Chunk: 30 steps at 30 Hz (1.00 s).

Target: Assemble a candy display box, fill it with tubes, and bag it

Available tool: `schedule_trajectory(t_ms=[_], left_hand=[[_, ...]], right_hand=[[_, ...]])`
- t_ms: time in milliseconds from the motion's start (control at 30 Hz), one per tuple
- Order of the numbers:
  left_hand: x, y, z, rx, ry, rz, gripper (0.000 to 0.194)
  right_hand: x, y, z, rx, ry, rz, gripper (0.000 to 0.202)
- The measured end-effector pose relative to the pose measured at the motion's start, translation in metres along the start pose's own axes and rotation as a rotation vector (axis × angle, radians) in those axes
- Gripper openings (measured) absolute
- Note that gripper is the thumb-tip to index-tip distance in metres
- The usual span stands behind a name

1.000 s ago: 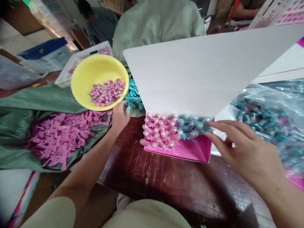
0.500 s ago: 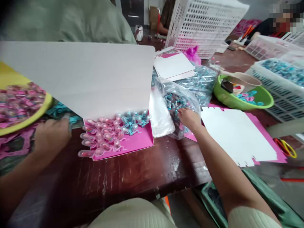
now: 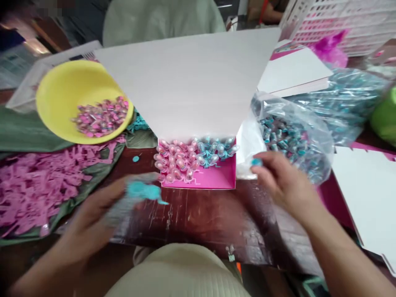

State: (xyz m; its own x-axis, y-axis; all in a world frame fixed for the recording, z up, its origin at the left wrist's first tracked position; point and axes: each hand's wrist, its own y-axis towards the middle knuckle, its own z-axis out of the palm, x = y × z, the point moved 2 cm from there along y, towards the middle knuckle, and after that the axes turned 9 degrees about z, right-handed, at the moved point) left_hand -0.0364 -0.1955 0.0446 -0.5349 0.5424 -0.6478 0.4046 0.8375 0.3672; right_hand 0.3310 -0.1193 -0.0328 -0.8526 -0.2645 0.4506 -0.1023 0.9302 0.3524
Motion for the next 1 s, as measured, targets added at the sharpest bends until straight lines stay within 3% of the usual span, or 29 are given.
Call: schedule_trajectory(t_ms=[67,133,233,367,533,667,867,1000], left_hand=[[-0.004,0.008,0.035,0.105,-0.15,-0.069,0.019],[0.001,0.014,0.064,0.136,-0.247,-0.143,0.019],[0.007,0.019,0.089,0.152,-0.309,-0.157,0.019],[0.005,0.02,0.096,0.173,-0.21,-0.047,0.019],[0.001,0.014,0.103,0.149,0.079,0.126,0.026],[0.004,0.006,0.114,0.12,0.275,0.195,0.035],[0.014,0.003,0.128,0.157,0.262,0.243,0.033],[0.018,0.013,0.122,0.161,0.014,0.111,0.024]], right_hand=[[0.04,-0.017,0.008,0.142,0.294,-0.222,0.028],[0.068,-0.027,0.015,0.258,0.467,-0.354,0.035],[0.081,-0.031,0.019,0.303,0.523,-0.322,0.038],[0.077,-0.033,0.015,0.288,0.494,-0.329,0.022],[0.079,-0.041,0.015,0.21,0.306,-0.483,0.025],[0.078,-0.048,0.023,0.154,0.206,-0.512,0.026],[0.072,-0.049,0.033,0.338,0.394,-0.38,0.022],[0.066,-0.033,0.02,0.48,0.569,-0.231,0.026]])
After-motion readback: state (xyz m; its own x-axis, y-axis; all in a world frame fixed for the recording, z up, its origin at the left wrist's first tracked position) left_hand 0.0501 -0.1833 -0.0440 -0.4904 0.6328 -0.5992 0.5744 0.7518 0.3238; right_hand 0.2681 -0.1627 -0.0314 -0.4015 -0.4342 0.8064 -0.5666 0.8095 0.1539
